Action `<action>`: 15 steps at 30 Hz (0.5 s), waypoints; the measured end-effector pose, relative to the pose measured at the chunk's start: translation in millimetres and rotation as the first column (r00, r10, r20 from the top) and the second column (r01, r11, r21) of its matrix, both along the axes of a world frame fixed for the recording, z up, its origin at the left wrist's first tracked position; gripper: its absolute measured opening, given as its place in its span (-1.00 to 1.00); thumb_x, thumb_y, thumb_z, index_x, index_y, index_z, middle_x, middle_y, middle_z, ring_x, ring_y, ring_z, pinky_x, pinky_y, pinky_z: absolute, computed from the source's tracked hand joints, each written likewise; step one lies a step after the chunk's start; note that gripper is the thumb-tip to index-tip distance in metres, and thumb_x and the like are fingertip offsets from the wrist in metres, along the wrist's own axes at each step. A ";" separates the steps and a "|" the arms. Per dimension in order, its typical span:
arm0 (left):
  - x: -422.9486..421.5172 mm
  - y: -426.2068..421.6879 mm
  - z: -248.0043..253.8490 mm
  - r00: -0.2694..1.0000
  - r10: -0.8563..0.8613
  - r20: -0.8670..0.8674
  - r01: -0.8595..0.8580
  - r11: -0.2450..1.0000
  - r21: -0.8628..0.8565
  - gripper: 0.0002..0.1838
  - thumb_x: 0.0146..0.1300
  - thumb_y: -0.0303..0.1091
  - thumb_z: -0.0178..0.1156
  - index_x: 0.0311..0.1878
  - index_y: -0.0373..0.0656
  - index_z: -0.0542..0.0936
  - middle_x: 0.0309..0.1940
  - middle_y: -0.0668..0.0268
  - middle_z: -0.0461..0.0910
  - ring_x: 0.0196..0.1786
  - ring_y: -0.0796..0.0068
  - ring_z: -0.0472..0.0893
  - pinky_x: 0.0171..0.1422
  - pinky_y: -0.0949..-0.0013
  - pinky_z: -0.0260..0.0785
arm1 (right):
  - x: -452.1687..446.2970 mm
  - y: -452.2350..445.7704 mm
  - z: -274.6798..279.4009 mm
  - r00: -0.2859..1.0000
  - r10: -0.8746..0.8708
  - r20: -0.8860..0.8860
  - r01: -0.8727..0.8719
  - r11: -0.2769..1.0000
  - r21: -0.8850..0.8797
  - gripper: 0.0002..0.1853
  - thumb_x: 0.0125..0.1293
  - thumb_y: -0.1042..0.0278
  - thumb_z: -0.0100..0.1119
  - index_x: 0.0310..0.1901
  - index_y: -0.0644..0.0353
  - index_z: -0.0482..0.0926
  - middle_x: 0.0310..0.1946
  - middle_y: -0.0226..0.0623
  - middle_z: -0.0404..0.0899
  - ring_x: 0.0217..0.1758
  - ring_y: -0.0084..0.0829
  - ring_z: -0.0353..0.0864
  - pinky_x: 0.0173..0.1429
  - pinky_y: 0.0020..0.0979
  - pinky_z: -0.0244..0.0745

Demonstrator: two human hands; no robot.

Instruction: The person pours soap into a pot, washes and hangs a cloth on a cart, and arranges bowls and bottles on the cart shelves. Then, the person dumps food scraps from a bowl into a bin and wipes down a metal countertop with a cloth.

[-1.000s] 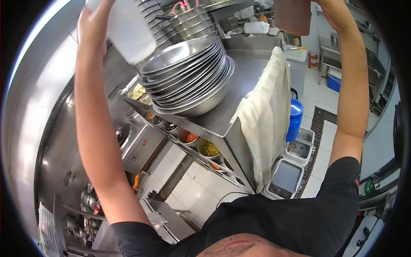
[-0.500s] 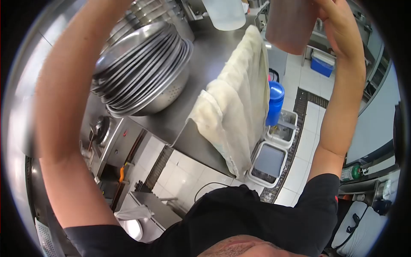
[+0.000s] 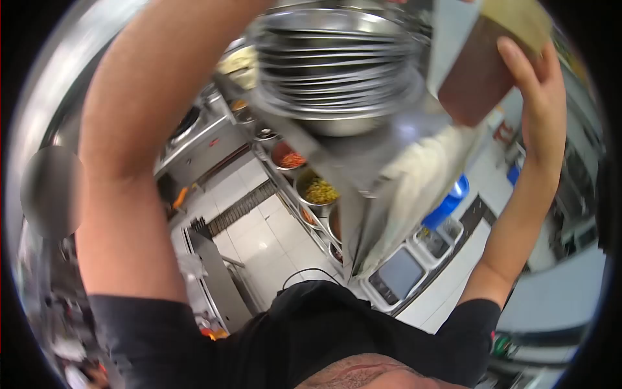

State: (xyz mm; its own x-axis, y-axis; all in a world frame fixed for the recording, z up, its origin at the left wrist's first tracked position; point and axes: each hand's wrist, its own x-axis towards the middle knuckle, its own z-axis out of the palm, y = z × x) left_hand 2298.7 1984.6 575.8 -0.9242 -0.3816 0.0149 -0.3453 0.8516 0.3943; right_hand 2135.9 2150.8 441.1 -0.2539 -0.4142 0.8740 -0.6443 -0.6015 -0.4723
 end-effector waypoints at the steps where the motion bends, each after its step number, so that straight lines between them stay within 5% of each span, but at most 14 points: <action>1: 12.9 -24.2 9.0 0.999 -0.035 -0.025 0.033 0.996 -0.083 0.24 0.18 0.55 0.21 0.56 -0.41 0.18 0.53 -0.32 0.15 0.60 -0.08 0.21 0.67 0.08 0.11 | 15.3 -4.9 1.1 0.998 -0.053 -0.014 0.053 0.998 0.017 -0.24 0.27 0.09 0.48 0.38 0.31 0.39 0.11 -0.21 0.67 0.16 -0.46 0.62 0.27 -0.39 0.42; 4: 97.3 -29.4 8.7 0.980 0.035 -0.194 -0.103 0.929 -0.356 -0.02 0.26 0.44 0.24 0.43 -0.27 0.48 0.35 -0.06 0.53 0.43 0.05 0.47 0.54 0.09 0.24 | 25.4 -24.6 -8.0 0.997 -0.072 0.029 0.071 0.997 0.043 -0.24 0.29 0.19 0.50 0.40 0.33 0.35 0.09 -0.14 0.67 0.14 -0.42 0.63 0.22 -0.41 0.47; 7: 171.7 -33.0 -17.2 0.950 0.163 -0.265 -0.244 0.919 -0.310 -0.04 0.30 0.44 0.19 0.42 -0.28 0.47 0.36 -0.07 0.51 0.42 0.07 0.48 0.54 0.10 0.25 | 28.1 -36.6 -3.5 0.989 -0.148 0.006 0.147 0.989 0.023 -0.23 0.30 0.22 0.50 0.41 0.35 0.32 0.07 -0.13 0.68 0.13 -0.41 0.64 0.20 -0.43 0.49; 10: 209.6 -51.5 -55.7 0.929 0.163 -0.332 -0.165 0.986 0.022 -0.05 0.36 0.44 0.11 0.45 -0.28 0.44 0.38 -0.05 0.49 0.41 0.14 0.48 0.54 0.14 0.26 | 29.7 -43.2 -4.0 0.987 -0.148 -0.060 0.152 0.987 0.060 -0.23 0.30 0.22 0.51 0.42 0.35 0.33 0.02 -0.14 0.69 0.09 -0.41 0.66 0.17 -0.41 0.52; 12: 222.0 -39.3 -77.3 0.890 0.213 -0.404 -0.149 0.972 0.184 0.03 0.20 0.32 0.39 0.49 -0.30 0.34 0.30 0.03 0.55 0.32 0.20 0.54 0.48 0.20 0.33 | 37.0 -45.6 -8.9 0.961 -0.221 -0.167 0.242 0.963 0.119 -0.22 0.29 0.20 0.51 0.43 0.31 0.33 0.03 -0.13 0.68 0.08 -0.40 0.66 0.16 -0.39 0.53; 15: 224.7 -84.1 -119.2 0.940 0.023 -0.339 0.010 0.996 0.093 0.16 0.18 0.35 0.40 0.59 -0.28 0.17 0.30 0.02 0.57 0.37 0.18 0.53 0.54 0.19 0.27 | 52.3 -35.2 -16.5 0.834 -0.478 -0.275 0.514 0.855 0.069 -0.22 0.28 0.15 0.51 0.44 0.24 0.35 0.03 -0.13 0.69 0.06 -0.37 0.68 0.16 -0.35 0.54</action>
